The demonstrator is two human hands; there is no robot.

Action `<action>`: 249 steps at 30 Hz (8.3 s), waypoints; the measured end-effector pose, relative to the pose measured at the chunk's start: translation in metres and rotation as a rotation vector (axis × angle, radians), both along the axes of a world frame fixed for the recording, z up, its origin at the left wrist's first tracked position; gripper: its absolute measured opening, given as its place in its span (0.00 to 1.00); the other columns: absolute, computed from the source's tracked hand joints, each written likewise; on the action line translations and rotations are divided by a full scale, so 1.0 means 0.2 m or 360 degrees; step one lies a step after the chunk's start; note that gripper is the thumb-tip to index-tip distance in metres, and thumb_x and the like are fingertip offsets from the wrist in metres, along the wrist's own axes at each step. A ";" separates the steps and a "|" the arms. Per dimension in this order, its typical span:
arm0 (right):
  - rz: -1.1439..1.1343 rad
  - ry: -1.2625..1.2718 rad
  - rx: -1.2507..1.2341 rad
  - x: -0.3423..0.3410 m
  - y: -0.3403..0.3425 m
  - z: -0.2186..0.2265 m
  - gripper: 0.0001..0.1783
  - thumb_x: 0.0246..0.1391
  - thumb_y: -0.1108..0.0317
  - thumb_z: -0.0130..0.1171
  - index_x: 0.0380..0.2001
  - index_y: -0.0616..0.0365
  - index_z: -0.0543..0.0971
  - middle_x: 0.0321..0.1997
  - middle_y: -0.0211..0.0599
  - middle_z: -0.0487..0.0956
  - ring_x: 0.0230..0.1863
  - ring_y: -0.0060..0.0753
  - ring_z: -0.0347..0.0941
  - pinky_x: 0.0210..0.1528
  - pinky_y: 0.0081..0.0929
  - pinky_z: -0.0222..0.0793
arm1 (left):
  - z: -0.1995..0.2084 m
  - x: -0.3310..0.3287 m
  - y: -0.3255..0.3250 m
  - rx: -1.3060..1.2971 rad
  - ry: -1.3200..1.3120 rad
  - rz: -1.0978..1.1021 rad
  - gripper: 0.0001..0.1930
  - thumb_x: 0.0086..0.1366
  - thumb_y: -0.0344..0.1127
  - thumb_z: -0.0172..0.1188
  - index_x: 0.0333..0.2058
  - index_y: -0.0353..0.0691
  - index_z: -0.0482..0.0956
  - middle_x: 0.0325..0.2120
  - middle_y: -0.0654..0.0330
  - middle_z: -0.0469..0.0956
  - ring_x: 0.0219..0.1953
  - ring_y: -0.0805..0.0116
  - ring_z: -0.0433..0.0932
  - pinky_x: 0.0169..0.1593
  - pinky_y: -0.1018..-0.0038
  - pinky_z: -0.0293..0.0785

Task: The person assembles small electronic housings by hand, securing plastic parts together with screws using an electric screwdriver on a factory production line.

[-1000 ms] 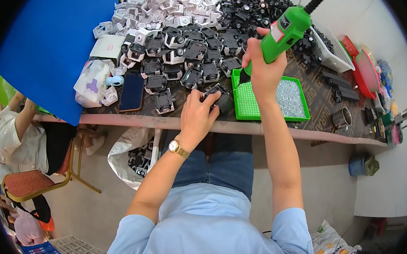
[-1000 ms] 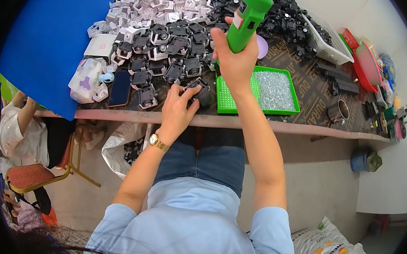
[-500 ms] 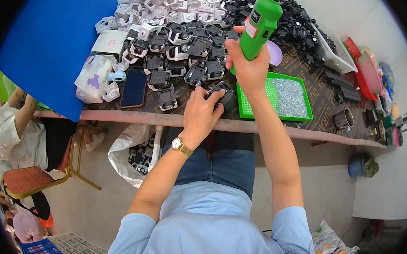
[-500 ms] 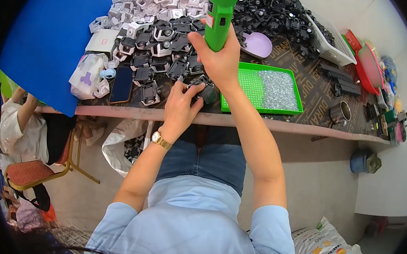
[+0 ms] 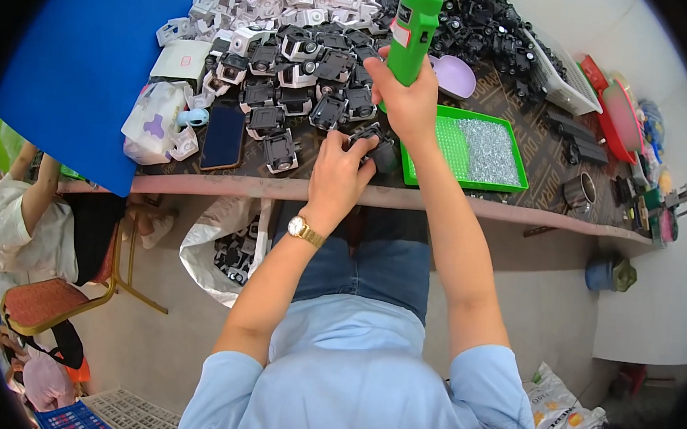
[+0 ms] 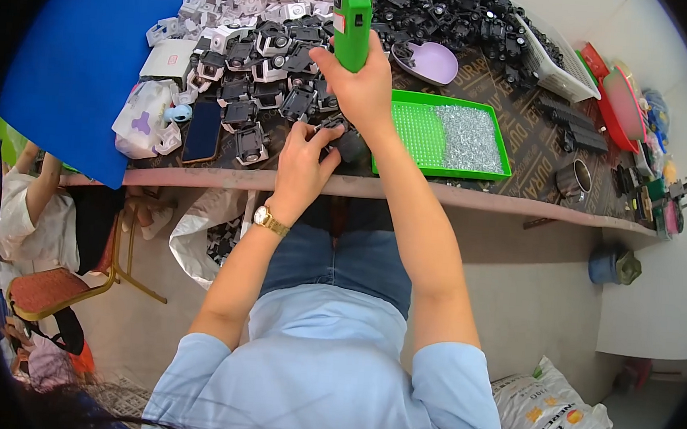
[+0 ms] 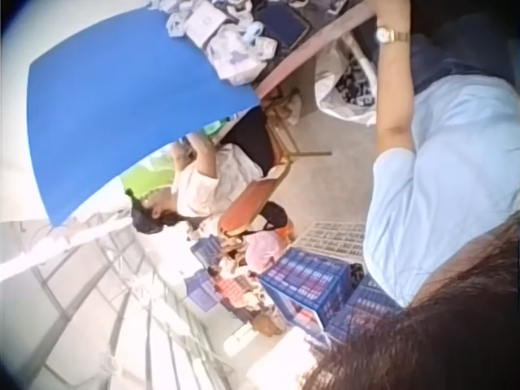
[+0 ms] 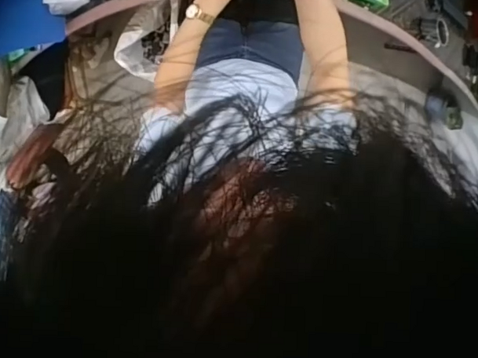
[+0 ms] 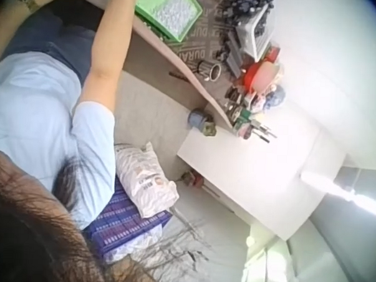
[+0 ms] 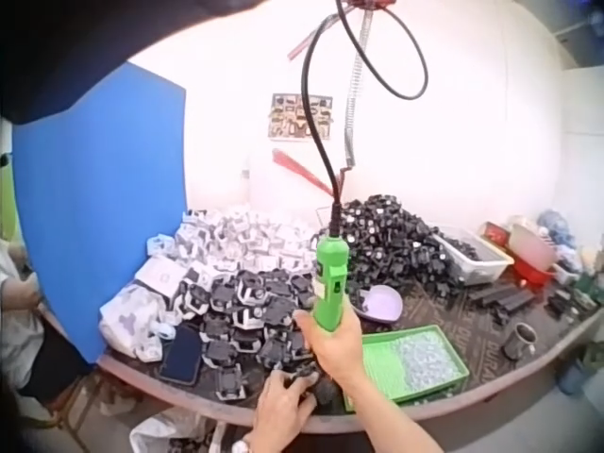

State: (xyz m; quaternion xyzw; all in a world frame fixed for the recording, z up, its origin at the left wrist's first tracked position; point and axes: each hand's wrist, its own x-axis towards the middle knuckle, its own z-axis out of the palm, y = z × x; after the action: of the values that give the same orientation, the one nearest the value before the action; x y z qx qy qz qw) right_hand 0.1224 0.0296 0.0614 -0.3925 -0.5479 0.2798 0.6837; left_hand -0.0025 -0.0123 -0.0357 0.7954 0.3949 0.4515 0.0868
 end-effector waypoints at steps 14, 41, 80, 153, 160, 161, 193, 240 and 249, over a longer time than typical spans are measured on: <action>-0.0368 0.0074 0.0106 0.00 -0.04 0.00 0.19 0.55 0.70 0.67 0.46 0.63 0.71 0.24 0.26 0.73 0.19 0.17 0.69 0.20 0.17 0.64 | 0.04 0.01 -0.03 -0.0037 0.0108 0.0026 0.20 0.52 0.30 0.68 0.46 0.47 0.80 0.33 0.54 0.66 0.36 0.55 0.71 0.37 0.62 0.72; -0.0237 0.0085 0.0189 0.22 -0.10 -0.08 0.23 0.51 0.66 0.71 0.47 0.59 0.73 0.24 0.26 0.76 0.19 0.14 0.68 0.19 0.17 0.62 | 0.04 0.01 -0.03 -0.0078 0.0066 -0.0007 0.19 0.55 0.29 0.64 0.48 0.44 0.80 0.35 0.53 0.68 0.38 0.54 0.72 0.41 0.63 0.72; 0.0047 -0.0107 0.0198 -0.06 -0.11 -0.04 0.20 0.55 0.75 0.66 0.49 0.63 0.71 0.25 0.26 0.73 0.21 0.16 0.69 0.21 0.17 0.64 | 0.02 0.00 -0.01 -0.0122 0.0035 0.0000 0.16 0.51 0.32 0.69 0.39 0.42 0.76 0.33 0.54 0.66 0.37 0.54 0.71 0.37 0.61 0.71; -0.0128 0.0145 0.0249 0.26 -0.14 -0.06 0.22 0.55 0.73 0.67 0.51 0.60 0.72 0.28 0.26 0.74 0.22 0.14 0.69 0.21 0.16 0.64 | 0.11 -0.87 -0.19 -0.0488 -0.0277 0.0235 0.09 0.61 0.32 0.63 0.37 0.33 0.79 0.31 0.53 0.79 0.31 0.64 0.79 0.38 0.70 0.74; -0.0126 0.0244 0.0320 0.25 -0.14 -0.01 0.20 0.55 0.73 0.67 0.49 0.61 0.73 0.26 0.25 0.74 0.21 0.15 0.69 0.21 0.16 0.64 | 0.18 -0.60 0.00 -0.0044 0.0292 -0.0043 0.24 0.54 0.30 0.68 0.50 0.36 0.74 0.50 0.47 0.70 0.50 0.47 0.73 0.53 0.63 0.72; -0.0129 0.0229 0.0292 0.25 -0.15 -0.01 0.20 0.55 0.73 0.67 0.49 0.61 0.73 0.26 0.25 0.74 0.21 0.15 0.69 0.21 0.16 0.63 | 0.17 -0.56 0.00 -0.0068 0.0243 -0.0011 0.22 0.52 0.30 0.69 0.47 0.36 0.75 0.47 0.49 0.71 0.49 0.49 0.73 0.52 0.64 0.72; 0.0197 0.0595 0.0482 -0.07 -0.11 0.09 0.16 0.61 0.68 0.61 0.46 0.63 0.70 0.22 0.30 0.73 0.18 0.20 0.69 0.20 0.20 0.65 | 0.16 -0.13 0.01 -0.0099 -0.0324 0.0030 0.07 0.56 0.30 0.68 0.34 0.37 0.83 0.39 0.59 0.78 0.43 0.58 0.73 0.47 0.66 0.70; 0.0220 0.0486 0.0510 -0.07 -0.10 0.09 0.17 0.58 0.72 0.63 0.46 0.65 0.71 0.23 0.28 0.73 0.17 0.18 0.69 0.19 0.18 0.65 | 0.15 -0.15 0.01 0.0218 -0.0010 0.0062 0.25 0.46 0.43 0.76 0.42 0.41 0.77 0.37 0.60 0.78 0.43 0.57 0.74 0.45 0.65 0.65; 0.0090 0.0178 0.0328 -0.11 -0.02 0.04 0.15 0.57 0.76 0.62 0.47 0.65 0.72 0.25 0.28 0.74 0.19 0.19 0.70 0.20 0.19 0.65 | 0.05 -0.12 0.01 -0.0129 -0.0052 -0.0047 0.26 0.49 0.39 0.74 0.46 0.37 0.75 0.46 0.51 0.75 0.44 0.48 0.76 0.46 0.59 0.72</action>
State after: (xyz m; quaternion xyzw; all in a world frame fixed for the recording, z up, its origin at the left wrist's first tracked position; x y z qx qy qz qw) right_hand 0.1001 0.0256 0.0699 -0.2883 -0.5455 0.2625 0.7419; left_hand -0.0268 -0.0111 -0.0265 0.7895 0.3996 0.4467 0.1322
